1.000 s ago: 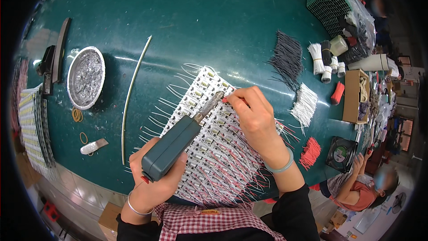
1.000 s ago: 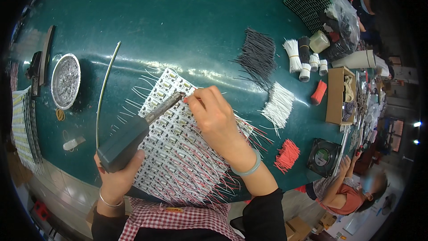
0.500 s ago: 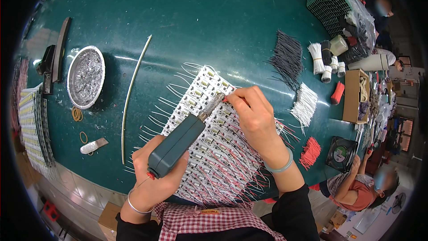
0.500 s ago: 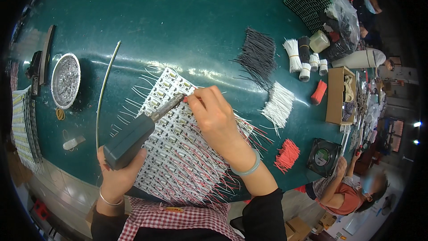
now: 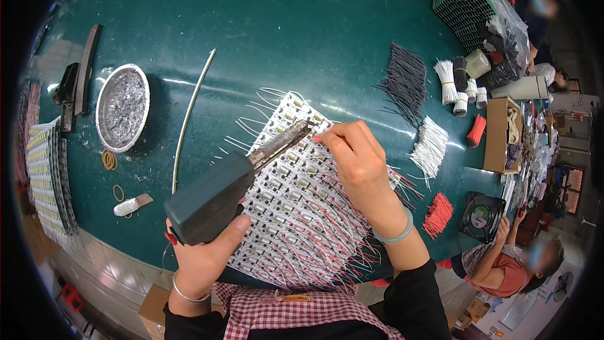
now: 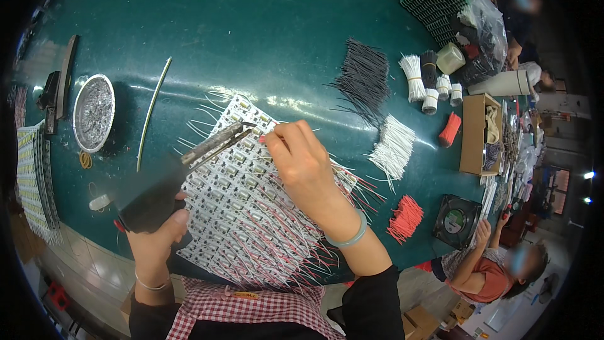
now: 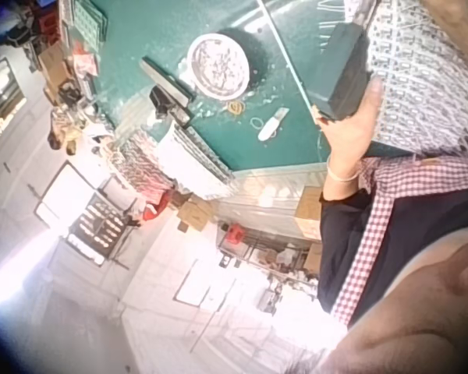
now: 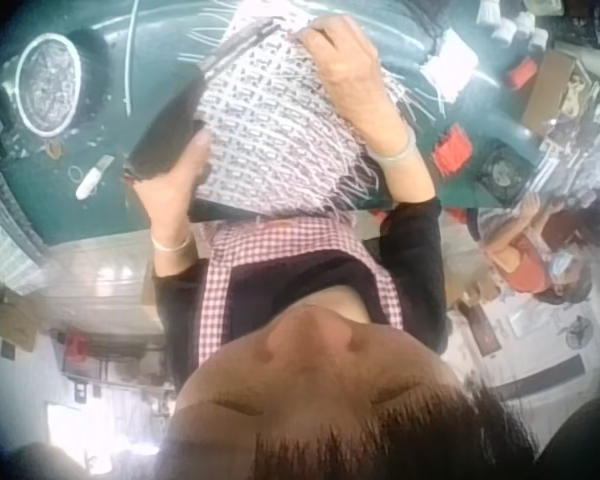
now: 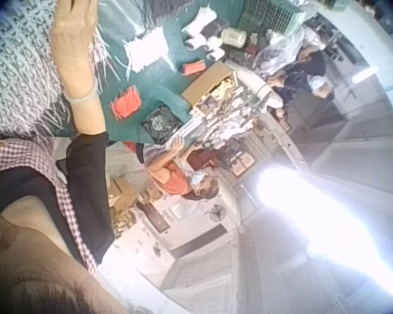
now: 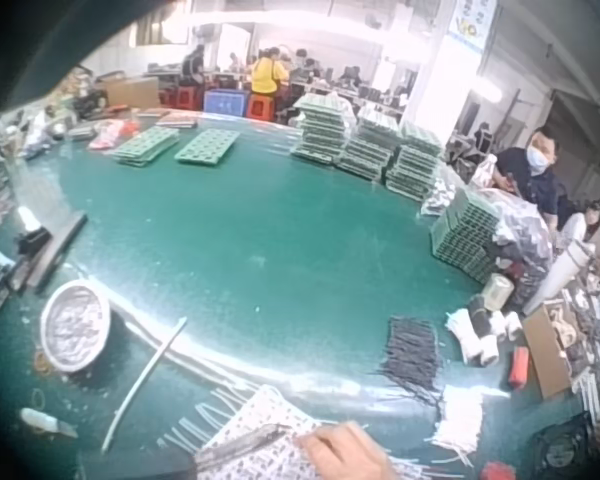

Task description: The person uses a soldering iron to attach small wires to a grid of LED modules on a green workbench. They repeatedly pick up individual wires, position them on the circuit board, and apply heat to secure them. The workspace is cluttered with tools and materials, and other workers are visible in the background.

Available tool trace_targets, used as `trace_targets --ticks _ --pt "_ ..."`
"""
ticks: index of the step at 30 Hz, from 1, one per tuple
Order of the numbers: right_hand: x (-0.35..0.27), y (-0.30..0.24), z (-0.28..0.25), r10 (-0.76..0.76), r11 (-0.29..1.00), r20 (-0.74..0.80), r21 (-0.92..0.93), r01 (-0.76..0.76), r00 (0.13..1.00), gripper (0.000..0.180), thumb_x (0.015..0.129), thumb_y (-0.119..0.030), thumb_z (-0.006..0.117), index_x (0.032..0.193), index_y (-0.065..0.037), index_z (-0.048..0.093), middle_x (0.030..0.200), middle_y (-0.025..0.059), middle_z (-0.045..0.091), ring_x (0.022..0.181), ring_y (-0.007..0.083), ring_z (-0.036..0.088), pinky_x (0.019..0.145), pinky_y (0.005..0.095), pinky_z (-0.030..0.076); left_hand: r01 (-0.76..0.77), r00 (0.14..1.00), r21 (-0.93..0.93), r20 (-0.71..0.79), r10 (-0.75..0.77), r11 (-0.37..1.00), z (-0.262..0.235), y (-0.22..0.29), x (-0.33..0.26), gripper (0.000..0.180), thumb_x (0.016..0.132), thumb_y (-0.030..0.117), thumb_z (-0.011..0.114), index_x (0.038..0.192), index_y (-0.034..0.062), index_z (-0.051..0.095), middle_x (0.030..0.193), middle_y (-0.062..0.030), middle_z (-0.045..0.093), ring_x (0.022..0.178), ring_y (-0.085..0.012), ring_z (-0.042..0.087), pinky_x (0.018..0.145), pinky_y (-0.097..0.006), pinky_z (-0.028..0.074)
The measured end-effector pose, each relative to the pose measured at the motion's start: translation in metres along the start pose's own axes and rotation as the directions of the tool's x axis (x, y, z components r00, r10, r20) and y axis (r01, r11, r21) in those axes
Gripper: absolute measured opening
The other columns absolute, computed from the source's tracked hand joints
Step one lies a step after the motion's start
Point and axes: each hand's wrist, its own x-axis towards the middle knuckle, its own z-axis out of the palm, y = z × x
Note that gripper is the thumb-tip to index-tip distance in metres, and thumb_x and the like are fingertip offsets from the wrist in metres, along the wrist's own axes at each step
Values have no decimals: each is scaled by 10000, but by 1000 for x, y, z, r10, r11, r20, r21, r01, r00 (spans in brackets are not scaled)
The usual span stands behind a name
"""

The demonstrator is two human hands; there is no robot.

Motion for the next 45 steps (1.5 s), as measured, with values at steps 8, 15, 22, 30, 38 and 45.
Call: trace_targets --ticks 8,15,22,30,38,45 --pt "-1 -1 1 -24 999 -46 -37 22 999 246 692 11 639 937 7 624 918 112 583 806 257 568 646 350 487 3 999 -209 49 8 978 -4 -1 -5 439 779 16 785 1182 -40 620 1026 -128 698 692 -124 637 554 -239 527" --pt "-15 -17 -3 -10 1000 -19 -10 9 1000 273 721 -20 639 991 13 618 935 111 592 806 260 558 657 343 473 -147 989 73 9 147 986 -9 -16 -9 386 753 33 797 1109 -36 663 982 -99 708 780 -137 660 654 -269 535" --pt "-17 -15 1 5 999 15 34 -6 1000 285 745 -3 644 1027 21 608 934 114 584 806 264 560 665 342 478 -269 963 214 52 264 939 -4 -18 -9 294 745 56 781 1001 -61 695 860 -113 710 702 -126 656 627 -258 513" --pt "-13 -12 2 -43 998 15 47 42 999 278 734 12 650 1008 17 609 921 108 580 803 260 563 666 344 482 -296 955 225 51 292 928 -1 -18 -8 289 741 40 761 997 -74 689 846 -130 698 688 -151 663 621 -266 515" --pt "-14 -13 1 7 998 36 63 -9 999 277 719 31 650 994 7 621 907 106 578 803 255 560 650 341 482 -304 953 267 66 297 915 3 -13 -7 217 739 17 743 935 -65 698 828 -124 672 656 -146 633 585 -270 487" --pt "-15 -11 2 -4 998 43 59 2 999 284 712 33 652 994 14 618 908 106 576 804 255 560 646 336 482 -403 914 374 120 387 835 5 -12 -4 162 734 1 738 873 -53 676 773 -93 627 618 -129 580 557 -255 435"
